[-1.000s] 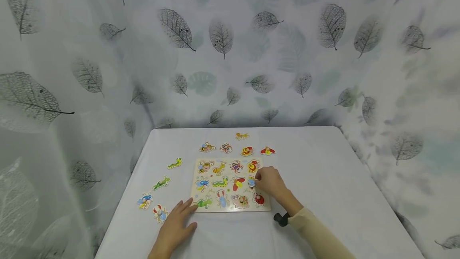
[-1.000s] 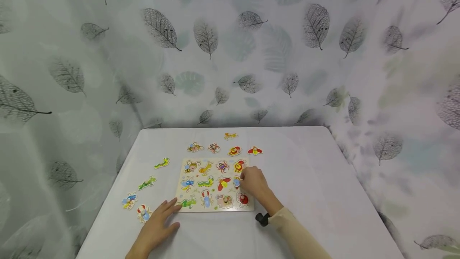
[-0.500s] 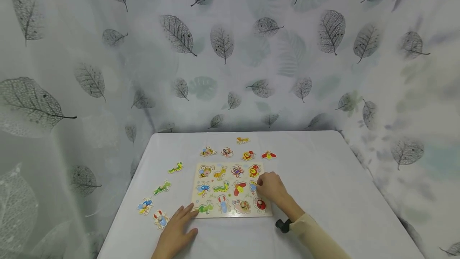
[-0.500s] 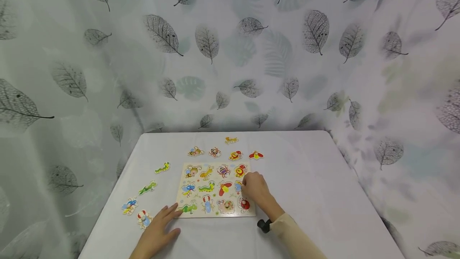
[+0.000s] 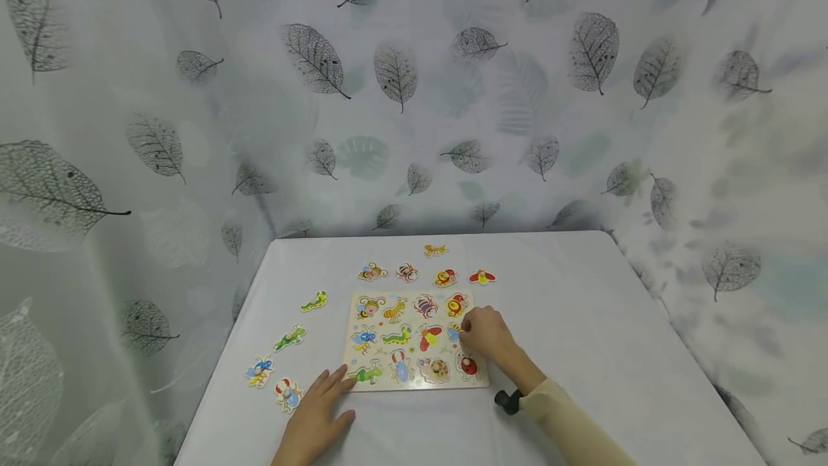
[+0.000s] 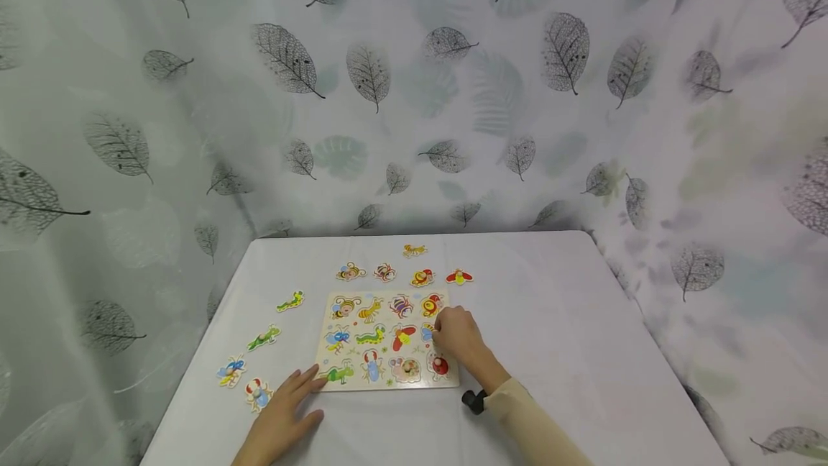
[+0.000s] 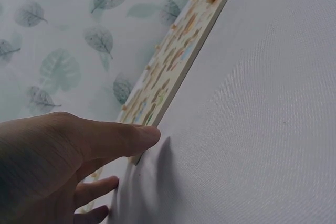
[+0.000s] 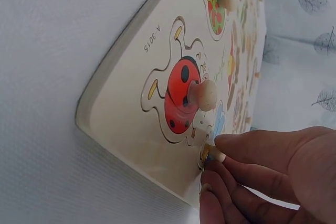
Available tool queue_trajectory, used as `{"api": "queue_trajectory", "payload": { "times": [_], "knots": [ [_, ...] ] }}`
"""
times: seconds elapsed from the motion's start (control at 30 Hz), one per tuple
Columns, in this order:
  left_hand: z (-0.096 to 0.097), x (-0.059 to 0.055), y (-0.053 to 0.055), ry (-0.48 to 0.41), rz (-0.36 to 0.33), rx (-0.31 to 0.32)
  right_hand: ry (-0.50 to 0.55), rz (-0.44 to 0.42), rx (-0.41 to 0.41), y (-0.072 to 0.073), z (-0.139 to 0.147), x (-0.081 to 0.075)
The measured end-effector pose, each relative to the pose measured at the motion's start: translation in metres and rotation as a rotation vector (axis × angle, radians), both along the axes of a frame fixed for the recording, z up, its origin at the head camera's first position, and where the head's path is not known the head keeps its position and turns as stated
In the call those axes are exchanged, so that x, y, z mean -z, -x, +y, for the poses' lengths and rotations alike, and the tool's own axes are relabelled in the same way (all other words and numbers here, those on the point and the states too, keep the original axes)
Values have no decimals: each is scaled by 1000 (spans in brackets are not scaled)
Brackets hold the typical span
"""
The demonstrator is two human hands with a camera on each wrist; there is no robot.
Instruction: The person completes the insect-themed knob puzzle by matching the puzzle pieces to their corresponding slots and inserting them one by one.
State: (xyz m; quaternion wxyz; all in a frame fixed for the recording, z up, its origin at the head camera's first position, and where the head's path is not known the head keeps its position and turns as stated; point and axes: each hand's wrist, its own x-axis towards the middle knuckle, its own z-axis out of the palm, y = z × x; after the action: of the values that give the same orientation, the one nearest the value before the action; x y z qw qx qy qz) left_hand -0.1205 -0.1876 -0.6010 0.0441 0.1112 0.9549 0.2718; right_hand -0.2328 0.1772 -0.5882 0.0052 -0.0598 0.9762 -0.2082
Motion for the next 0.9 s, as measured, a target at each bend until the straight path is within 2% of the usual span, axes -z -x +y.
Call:
{"api": "queue_trajectory", "payload": {
  "times": [0.13,0.37,0.6,0.7,0.9],
  "knots": [
    [-2,1,0,-14,-1,4,-3,-16,16,0,-1,0],
    [-7,5,-2,7,-50,-11,9,-49,12,-1,-4,5],
    [-7,10,-4,-15,-46,4,53,-100,15,-1,4,7],
    [-7,11,-5,-17,-49,13,76,-116,28,6,12,3],
    [-3,9,1,-4,1,12,91,8,98,39,37,-5]
  ]
}}
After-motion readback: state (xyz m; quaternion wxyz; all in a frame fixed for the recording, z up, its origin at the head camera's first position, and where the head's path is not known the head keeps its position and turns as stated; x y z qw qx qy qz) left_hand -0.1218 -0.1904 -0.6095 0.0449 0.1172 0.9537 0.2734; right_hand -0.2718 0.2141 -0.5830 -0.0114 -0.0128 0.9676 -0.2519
